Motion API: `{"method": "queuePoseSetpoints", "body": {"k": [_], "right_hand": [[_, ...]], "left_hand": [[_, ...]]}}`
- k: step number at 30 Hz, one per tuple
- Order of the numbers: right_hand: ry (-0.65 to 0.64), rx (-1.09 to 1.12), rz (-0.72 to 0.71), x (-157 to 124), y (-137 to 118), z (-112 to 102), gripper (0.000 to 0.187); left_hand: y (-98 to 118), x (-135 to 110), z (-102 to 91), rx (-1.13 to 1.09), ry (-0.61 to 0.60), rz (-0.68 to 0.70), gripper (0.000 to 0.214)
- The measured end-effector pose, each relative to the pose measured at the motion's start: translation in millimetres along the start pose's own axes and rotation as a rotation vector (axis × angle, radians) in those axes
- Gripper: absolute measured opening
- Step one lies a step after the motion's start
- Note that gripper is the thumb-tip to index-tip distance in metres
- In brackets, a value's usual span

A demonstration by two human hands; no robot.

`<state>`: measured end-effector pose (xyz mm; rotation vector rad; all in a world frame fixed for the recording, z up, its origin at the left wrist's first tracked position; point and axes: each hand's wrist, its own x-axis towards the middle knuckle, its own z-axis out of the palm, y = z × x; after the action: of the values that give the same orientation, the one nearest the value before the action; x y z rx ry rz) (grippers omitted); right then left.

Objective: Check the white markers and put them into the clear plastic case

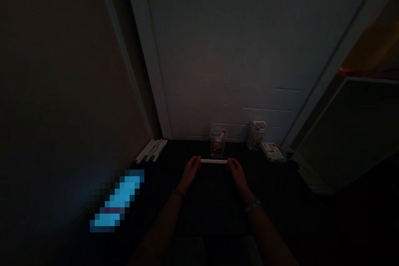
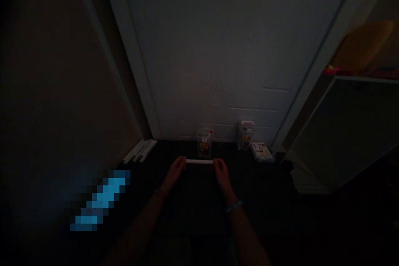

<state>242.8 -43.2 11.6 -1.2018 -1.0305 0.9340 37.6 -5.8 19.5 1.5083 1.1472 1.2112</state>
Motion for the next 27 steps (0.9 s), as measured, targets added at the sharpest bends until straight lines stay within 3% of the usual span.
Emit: {"method": "queuePoseSetpoints", "body": {"k": [15, 27], "right_hand": [[-0.008, -0.022, -0.052, -5.4, -8.6, -0.7, 0.036], [0.015, -0.001, -0.012, 0.2, 1.1, -0.6, 0.037]], "left_hand": [[1.3, 0.7, 0.7, 0.001, 0.007, 0.003, 0.037], [5.5, -0.7, 0.5, 0.029, -0.012, -0.010, 0.035]]}}
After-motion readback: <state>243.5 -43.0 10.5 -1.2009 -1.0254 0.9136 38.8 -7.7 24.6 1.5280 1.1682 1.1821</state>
